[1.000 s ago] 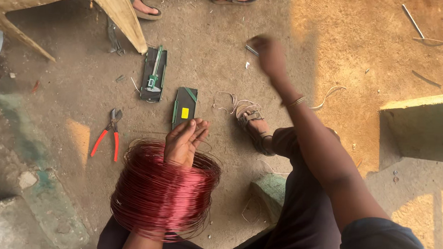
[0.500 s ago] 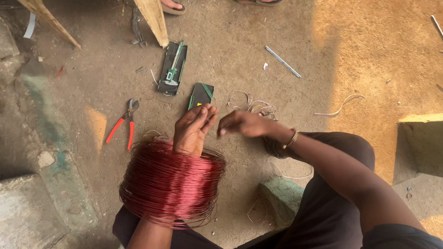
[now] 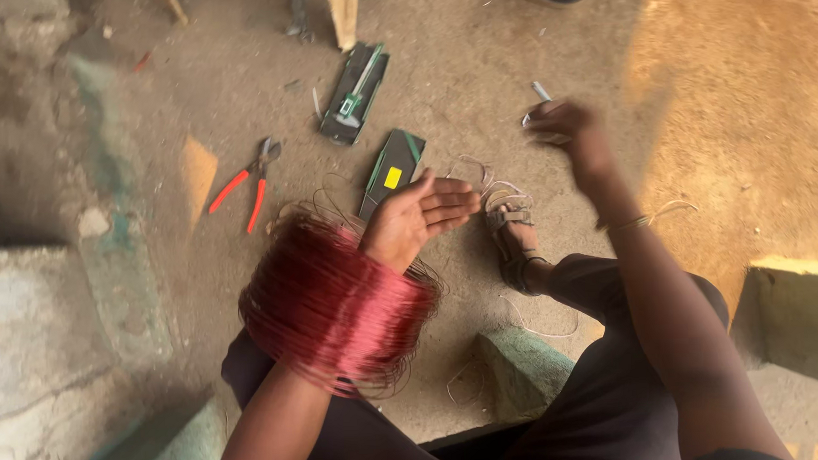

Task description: The person sits on the ground with a large coil of red enameled wire around one forearm and pulls, winds and arranges the wire by hand, occasionally using pliers lying nearby to cut or grip the wire. Other people sit nearby on chairs while the person continues handling the wire.

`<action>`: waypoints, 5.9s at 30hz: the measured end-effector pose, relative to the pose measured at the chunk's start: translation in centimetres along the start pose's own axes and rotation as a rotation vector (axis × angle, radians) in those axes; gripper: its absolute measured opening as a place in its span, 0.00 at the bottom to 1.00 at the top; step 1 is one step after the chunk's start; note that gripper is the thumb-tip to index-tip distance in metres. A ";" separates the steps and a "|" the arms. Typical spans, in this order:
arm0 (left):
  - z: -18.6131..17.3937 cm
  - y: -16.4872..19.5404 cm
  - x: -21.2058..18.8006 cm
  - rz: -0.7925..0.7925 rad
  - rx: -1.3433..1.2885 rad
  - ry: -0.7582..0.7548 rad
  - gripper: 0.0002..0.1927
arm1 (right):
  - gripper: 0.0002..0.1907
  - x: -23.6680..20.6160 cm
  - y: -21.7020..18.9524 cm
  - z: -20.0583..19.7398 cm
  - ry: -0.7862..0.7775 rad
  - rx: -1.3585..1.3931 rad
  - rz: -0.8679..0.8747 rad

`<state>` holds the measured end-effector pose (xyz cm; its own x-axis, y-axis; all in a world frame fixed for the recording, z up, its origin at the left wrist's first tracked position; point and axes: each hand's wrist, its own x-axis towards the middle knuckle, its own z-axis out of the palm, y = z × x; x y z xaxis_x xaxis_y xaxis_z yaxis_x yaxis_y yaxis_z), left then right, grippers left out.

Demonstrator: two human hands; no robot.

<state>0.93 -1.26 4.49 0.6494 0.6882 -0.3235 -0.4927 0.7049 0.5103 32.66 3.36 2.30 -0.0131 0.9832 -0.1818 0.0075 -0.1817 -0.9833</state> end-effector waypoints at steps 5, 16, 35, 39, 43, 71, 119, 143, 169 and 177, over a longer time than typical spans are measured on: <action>-0.6 -0.1 0.3 -0.002 0.071 0.016 0.26 | 0.32 -2.0 -1.5 7.7 -0.361 -0.257 0.096; -1.3 -0.9 0.5 -0.163 0.057 -0.176 0.28 | 0.40 -2.4 -3.6 9.0 -0.718 0.199 0.022; -0.5 -3.1 1.2 -0.296 -0.018 -0.211 0.24 | 0.09 -2.8 -4.3 7.2 -0.062 -0.101 -0.120; -0.8 -3.7 1.1 -0.245 -0.062 -0.236 0.24 | 0.08 -3.0 -4.5 7.1 -0.138 -0.343 -0.222; -0.5 -3.4 0.7 -0.253 -0.125 -0.251 0.24 | 0.07 -2.9 -4.7 7.6 -0.062 -0.551 -0.297; -0.1 -4.3 -0.2 -0.329 0.152 -0.243 0.35 | 0.09 -0.8 -3.0 6.5 0.041 -0.746 -0.323; 3.4 -1.9 0.5 0.848 2.151 0.188 0.50 | 0.06 -1.4 0.4 10.4 -0.113 -0.717 -0.366; 6.7 -2.4 1.3 0.980 1.982 0.310 0.54 | 0.15 -1.2 1.7 11.9 -0.229 -1.191 -0.697; 6.4 -2.6 0.9 0.927 1.981 0.250 0.44 | 0.09 -1.8 -8.3 8.9 0.195 -0.896 -0.629; 6.4 -2.4 1.0 0.913 1.988 0.245 0.42 | 0.09 -1.5 -7.8 8.3 0.192 -0.887 -0.599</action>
<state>6.46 -3.39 8.06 0.5082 0.7483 0.4263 0.6319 -0.6603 0.4058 24.29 3.19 10.17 -0.0989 0.9087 0.4055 0.7726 0.3269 -0.5442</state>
